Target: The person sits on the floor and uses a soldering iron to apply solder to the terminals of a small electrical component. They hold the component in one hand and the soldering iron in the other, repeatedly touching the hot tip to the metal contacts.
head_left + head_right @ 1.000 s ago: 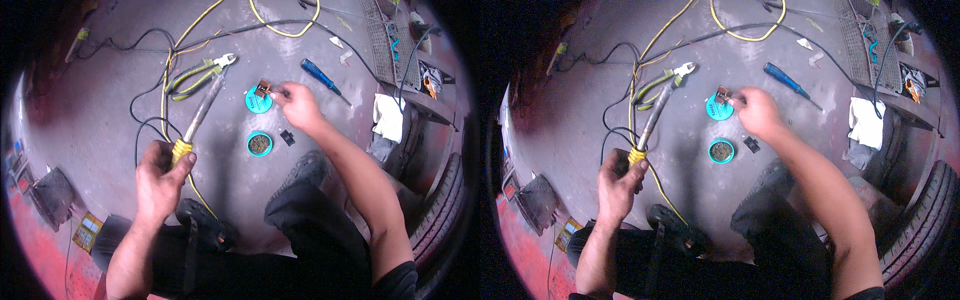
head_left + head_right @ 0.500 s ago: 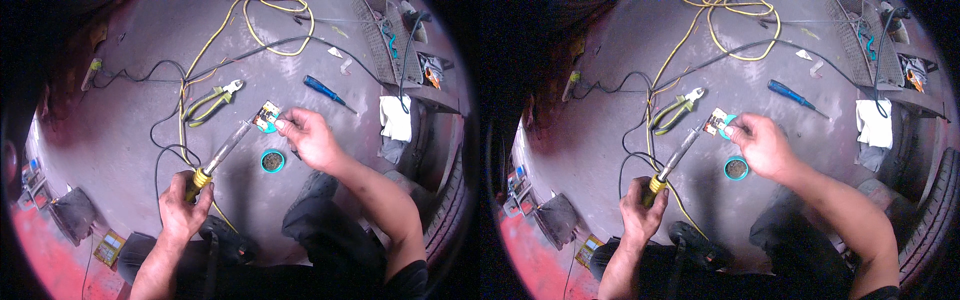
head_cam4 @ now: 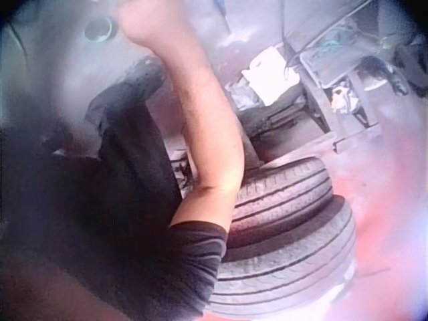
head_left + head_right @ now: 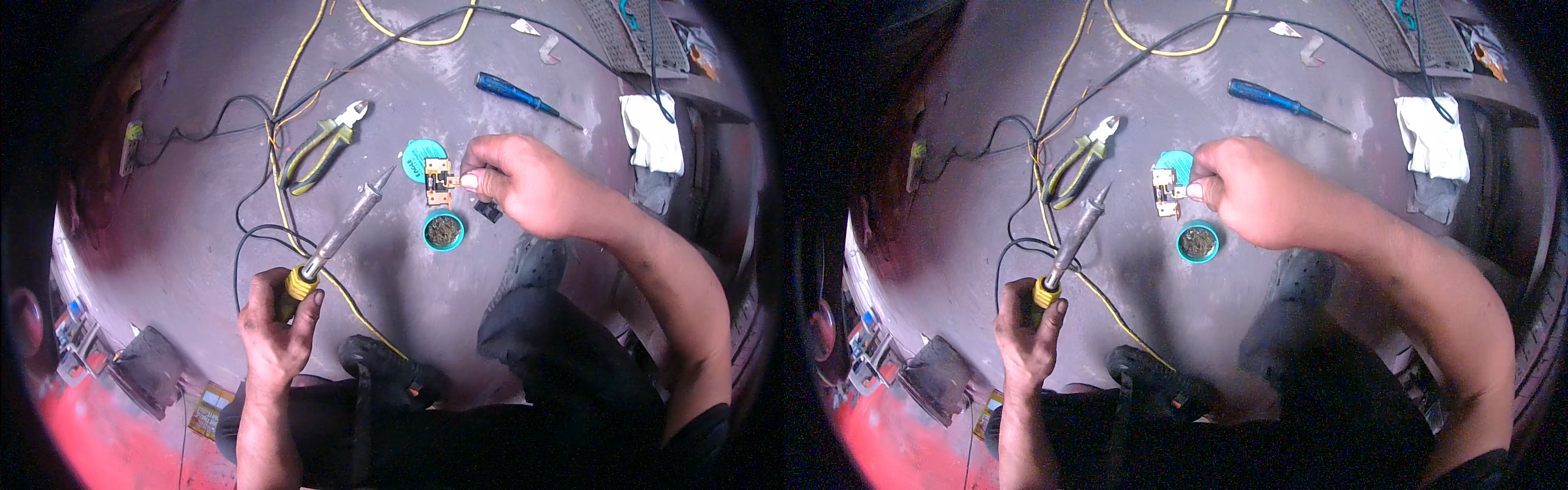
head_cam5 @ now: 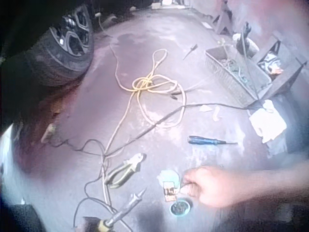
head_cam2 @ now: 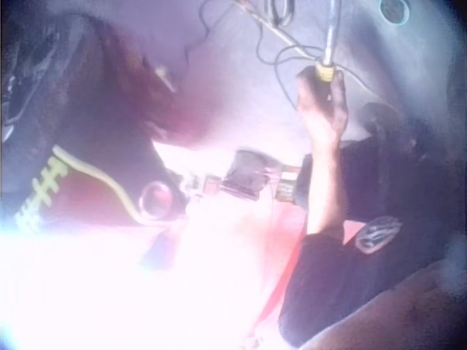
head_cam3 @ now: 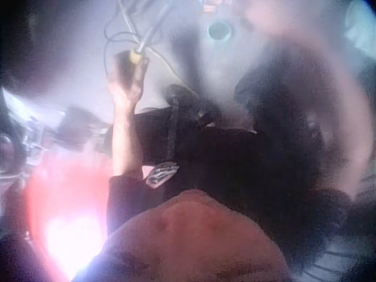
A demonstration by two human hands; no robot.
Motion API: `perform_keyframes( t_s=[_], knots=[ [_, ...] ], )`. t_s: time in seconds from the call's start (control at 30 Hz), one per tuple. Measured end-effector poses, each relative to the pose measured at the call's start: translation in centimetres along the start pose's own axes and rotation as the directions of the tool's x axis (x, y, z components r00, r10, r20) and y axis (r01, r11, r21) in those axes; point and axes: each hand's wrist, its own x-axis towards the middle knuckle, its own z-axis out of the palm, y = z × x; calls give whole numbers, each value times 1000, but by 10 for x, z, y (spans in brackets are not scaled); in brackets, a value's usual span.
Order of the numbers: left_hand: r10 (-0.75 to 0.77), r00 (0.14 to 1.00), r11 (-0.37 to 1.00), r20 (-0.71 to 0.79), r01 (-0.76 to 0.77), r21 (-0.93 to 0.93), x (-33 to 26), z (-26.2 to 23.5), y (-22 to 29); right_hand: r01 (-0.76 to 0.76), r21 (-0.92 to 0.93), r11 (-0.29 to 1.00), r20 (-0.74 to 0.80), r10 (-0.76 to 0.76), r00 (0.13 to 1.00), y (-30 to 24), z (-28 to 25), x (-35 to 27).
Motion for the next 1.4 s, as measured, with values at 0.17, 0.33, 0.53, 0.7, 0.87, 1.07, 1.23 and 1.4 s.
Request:
perform_keyframes(
  t_s=[0.17, 0.33, 0.53, 0.7, 0.87, 1.07, 1.23, 1.4],
  knots=[
    [47, 999, 996, -23, -45, 80, 0, 3, 3, 11, -39, 999, 32, -10, 999, -2, -1, -4],
    [75, 997, 990, 6, -75, 122, 0, 5, 1, -25, -16, 1000, 44, 26, 999, -4, 0, -5],
    [123, 992, 983, 22, -125, 138, -1, 9, -3, -64, 12, 998, 74, 63, 995, -7, 2, -4],
    [142, 990, 982, -10, -140, 123, 1, 11, -1, -29, -40, 999, 76, 32, 997, -9, 0, -5],
    [139, 990, 982, 1, -138, 128, 0, 12, -3, -62, -30, 998, 98, 65, 993, -13, -1, -4],
    [119, 993, 983, 25, -122, 138, -1, 12, -4, -101, -15, 995, 121, 102, 987, -11, 1, -2],
    [75, 997, 992, 7, -75, 104, -4, 10, 1, -76, 7, 997, 39, 76, 996, -7, 9, -4],
    [-80, 997, 990, -16, 81, 119, -13, 8, 22, -253, 268, 930, 15, 259, 966, -18, 22, -7]
  ],
)
